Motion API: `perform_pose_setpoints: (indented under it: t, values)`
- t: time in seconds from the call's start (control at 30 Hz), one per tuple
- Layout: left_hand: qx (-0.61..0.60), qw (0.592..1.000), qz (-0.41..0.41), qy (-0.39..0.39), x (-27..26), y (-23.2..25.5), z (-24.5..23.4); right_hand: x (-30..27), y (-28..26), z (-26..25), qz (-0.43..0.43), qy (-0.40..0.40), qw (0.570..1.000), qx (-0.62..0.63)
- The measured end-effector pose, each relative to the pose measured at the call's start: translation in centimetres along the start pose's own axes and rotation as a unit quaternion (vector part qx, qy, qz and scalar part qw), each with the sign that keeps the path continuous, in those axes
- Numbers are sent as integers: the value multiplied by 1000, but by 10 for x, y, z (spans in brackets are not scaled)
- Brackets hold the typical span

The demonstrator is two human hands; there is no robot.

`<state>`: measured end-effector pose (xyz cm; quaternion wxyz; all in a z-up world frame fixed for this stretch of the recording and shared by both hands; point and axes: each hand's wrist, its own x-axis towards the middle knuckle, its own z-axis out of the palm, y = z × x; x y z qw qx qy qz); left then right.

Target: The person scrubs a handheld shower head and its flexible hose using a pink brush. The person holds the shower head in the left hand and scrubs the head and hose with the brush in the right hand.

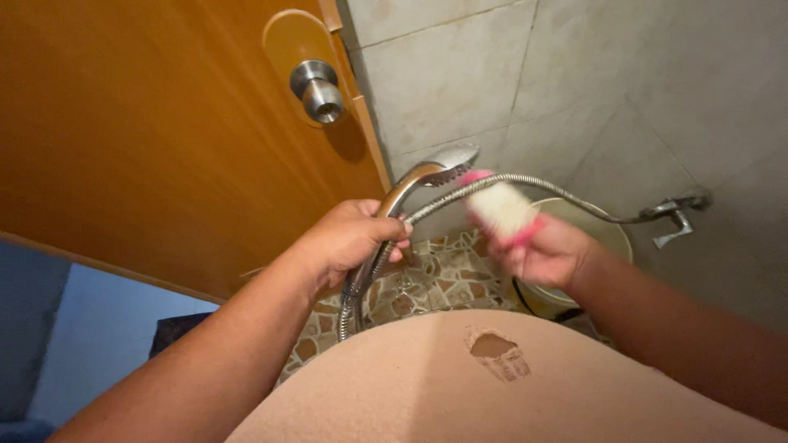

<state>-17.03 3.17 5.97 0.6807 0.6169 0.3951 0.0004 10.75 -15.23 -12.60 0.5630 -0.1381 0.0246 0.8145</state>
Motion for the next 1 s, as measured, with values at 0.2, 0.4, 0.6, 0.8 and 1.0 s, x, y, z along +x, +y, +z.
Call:
perform_pose_setpoints:
  t: [0.2,0.4,0.6,0.8,1.0]
  values:
    - [196,976,90,32,-3,3,-8,-65,-11,17,60,-76,983,-155]
    - [284,947,148,22,-11,-1,-11,-93,-41,81,-109,505,662,-542]
    - [367,890,264,52,-22,11,-2,-12,-13,108,-95,324,692,-638]
    - [413,847,323,83,-35,28,5,-44,-42,38,63,438,511,-737]
    - [399,863,299,86,-38,34,12,-32,-28,27,-20,416,703,-576]
